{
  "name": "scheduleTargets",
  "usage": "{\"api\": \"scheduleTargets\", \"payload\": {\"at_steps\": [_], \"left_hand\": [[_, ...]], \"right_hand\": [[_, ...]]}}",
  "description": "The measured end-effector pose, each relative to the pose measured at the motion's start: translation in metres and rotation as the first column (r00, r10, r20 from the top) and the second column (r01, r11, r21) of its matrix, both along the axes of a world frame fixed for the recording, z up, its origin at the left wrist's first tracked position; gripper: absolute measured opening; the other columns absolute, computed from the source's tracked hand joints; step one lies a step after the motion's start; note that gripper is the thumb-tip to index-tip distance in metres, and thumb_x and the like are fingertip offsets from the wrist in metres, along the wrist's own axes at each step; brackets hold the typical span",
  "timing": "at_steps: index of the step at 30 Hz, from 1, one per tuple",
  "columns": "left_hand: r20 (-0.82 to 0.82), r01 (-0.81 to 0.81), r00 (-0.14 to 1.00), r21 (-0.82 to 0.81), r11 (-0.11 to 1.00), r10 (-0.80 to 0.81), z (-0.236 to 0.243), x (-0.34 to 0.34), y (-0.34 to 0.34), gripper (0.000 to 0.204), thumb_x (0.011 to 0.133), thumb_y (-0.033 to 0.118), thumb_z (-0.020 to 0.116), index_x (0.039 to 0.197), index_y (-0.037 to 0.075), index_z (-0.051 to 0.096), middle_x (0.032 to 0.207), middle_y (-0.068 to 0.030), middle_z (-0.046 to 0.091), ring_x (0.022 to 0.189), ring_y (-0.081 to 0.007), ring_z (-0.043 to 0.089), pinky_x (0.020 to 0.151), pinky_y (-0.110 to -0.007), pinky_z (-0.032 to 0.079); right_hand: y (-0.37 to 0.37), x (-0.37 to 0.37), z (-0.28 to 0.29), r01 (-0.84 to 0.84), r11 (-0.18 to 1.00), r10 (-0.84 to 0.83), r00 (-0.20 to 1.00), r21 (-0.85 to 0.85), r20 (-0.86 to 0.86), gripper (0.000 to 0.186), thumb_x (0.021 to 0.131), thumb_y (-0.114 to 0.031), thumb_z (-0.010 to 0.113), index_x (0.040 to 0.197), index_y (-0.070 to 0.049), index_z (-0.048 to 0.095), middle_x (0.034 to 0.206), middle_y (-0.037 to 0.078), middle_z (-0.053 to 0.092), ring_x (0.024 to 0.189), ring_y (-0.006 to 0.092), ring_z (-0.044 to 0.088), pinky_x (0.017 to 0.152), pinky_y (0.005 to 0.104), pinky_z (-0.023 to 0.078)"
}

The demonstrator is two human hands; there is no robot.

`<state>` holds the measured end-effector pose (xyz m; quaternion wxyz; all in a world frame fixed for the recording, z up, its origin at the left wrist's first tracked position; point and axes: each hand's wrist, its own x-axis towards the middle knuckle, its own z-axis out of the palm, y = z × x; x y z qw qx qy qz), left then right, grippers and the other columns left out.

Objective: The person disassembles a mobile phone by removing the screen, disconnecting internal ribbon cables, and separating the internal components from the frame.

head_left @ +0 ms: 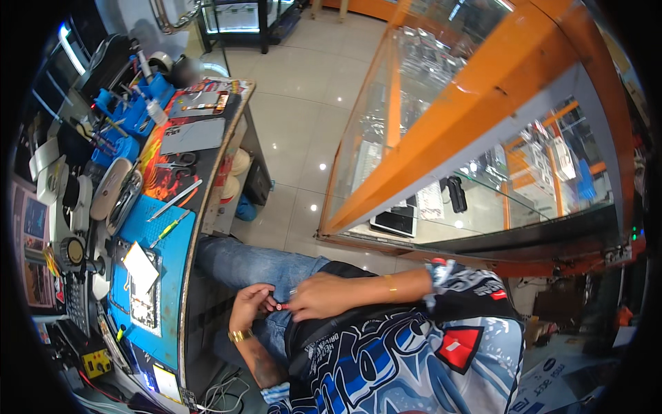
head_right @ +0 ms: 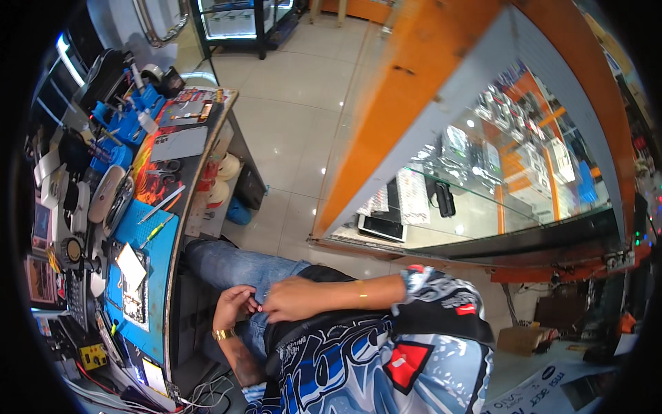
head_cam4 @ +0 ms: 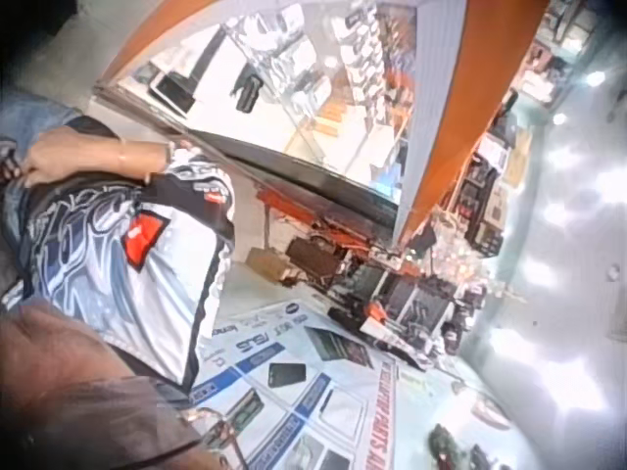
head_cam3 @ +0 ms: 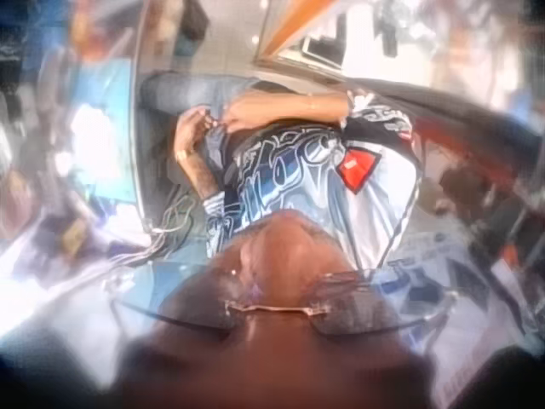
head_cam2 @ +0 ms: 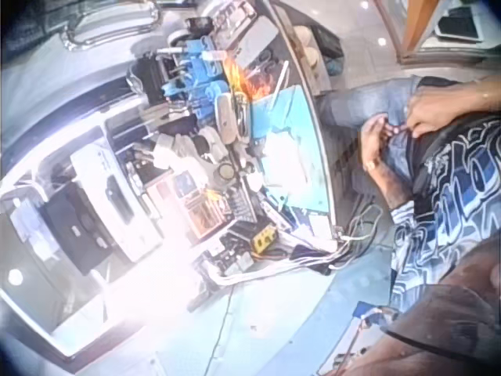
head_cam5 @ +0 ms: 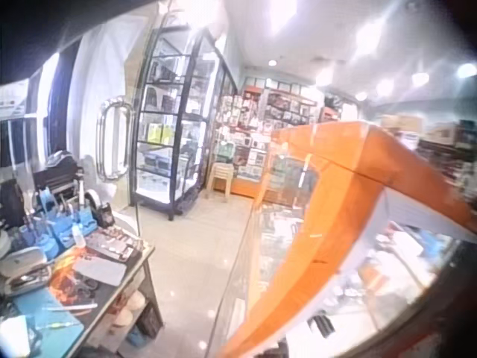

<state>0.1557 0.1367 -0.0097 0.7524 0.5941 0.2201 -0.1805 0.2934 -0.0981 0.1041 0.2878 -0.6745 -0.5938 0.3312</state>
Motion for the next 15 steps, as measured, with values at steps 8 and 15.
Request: {"api": "scheduleTargets", "payload": {"at_steps": [8, 15], "left_hand": [[-0.128, -0.618, 0.781, -0.295, 0.729, 0.611, -0.16, -0.047, 0.065, 0.019, 0.1, 0.026, 0.064, 0.098, 0.007, 0.067, 0.083, -0.0021, 0.068, 0.083, -0.0161, 0.065, 0.071, -0.035, 0.053], [-0.151, -0.446, 0.859, 0.248, 0.86, 0.489, -0.183, -0.055, 0.062, 0.017, 0.098, 0.023, 0.065, 0.106, 0.008, 0.068, 0.083, -0.0013, 0.068, 0.063, -0.0118, 0.061, 0.051, -0.028, 0.046]], "right_hand": [[-0.221, 0.109, 0.025, 0.953, 0.137, -0.385, 0.301, -0.269, 0.872, 0.029, 0.086, -0.029, 0.072, 0.097, -0.004, 0.078, 0.096, 0.021, 0.076, 0.091, 0.0362, 0.076, 0.078, 0.0505, 0.06], [-0.237, 0.17, -0.007, 0.993, -0.024, -0.679, 0.067, -0.113, 0.731, 0.075, 0.078, -0.06, 0.079, 0.12, 0.0, 0.069, 0.113, 0.028, 0.072, 0.112, 0.0411, 0.069, 0.095, 0.0483, 0.055]]}}
